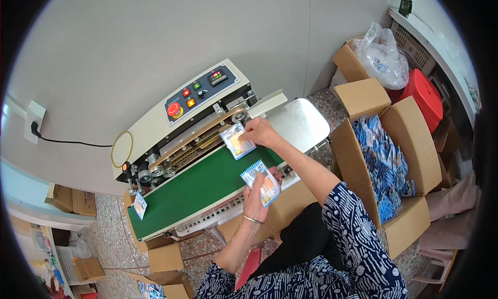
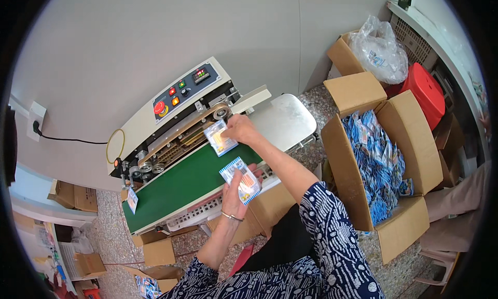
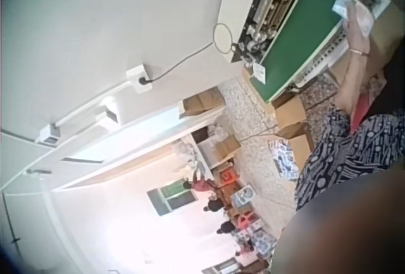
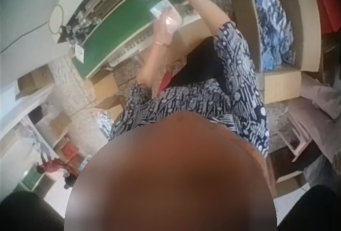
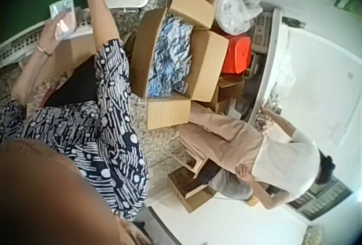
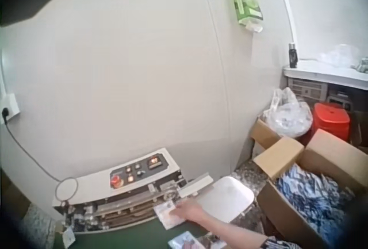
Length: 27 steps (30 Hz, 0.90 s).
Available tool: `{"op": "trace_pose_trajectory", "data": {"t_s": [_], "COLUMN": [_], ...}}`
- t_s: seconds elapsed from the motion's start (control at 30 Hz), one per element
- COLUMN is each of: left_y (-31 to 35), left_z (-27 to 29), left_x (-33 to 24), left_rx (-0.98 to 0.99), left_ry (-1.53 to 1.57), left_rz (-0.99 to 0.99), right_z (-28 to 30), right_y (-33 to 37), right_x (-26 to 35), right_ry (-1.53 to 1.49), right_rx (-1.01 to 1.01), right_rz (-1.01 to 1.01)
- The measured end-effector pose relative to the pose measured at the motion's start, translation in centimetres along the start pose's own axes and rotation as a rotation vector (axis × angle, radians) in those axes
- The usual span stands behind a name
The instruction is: Sealing small plastic packages using a heat sealing machine and placing them into a cardboard box.
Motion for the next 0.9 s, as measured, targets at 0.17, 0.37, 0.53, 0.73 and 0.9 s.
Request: {"op": "trace_pose_trajectory", "data": {"t_s": [0.17,0.37,0.53,0.73,0.9], "left_y": [-2.2,-3.3,-3.3,0.4,4.7], "left_z": [-1.9,-3.1,-3.2,-2.1,-1.2], "left_x": [-1.8,-2.9,-2.4,1.1,7.1], "left_rx": [0.086,0.175,0.152,0.105,0.26], "left_ry": [0.09,0.105,-0.001,-0.177,-0.199], "left_rz": [-0.046,-0.099,-0.152,-0.013,0.163], "right_z": [4.9,5.1,4.6,8.2,7.5], "right_y": [4.7,11.1,10.9,5.6,2.1], "right_x": [0.8,2.1,1.6,-0.7,-1.1], "right_ry": [-0.104,-0.384,-0.461,-0.477,-0.398], "right_rx": [-0.052,0.364,0.307,0.096,0.137], "right_rz": [-0.001,-0.191,-0.204,-0.281,-0.393]}}
Point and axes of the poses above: each hand's wrist, its own y-axis away from the middle knuckle, its own z-axis out of the back of the hand, x = y × z, the point moved 3 cm from there along -y, towards the middle knuckle, and after that the axes turned 1 degree about -y, right-handed, at the moved point
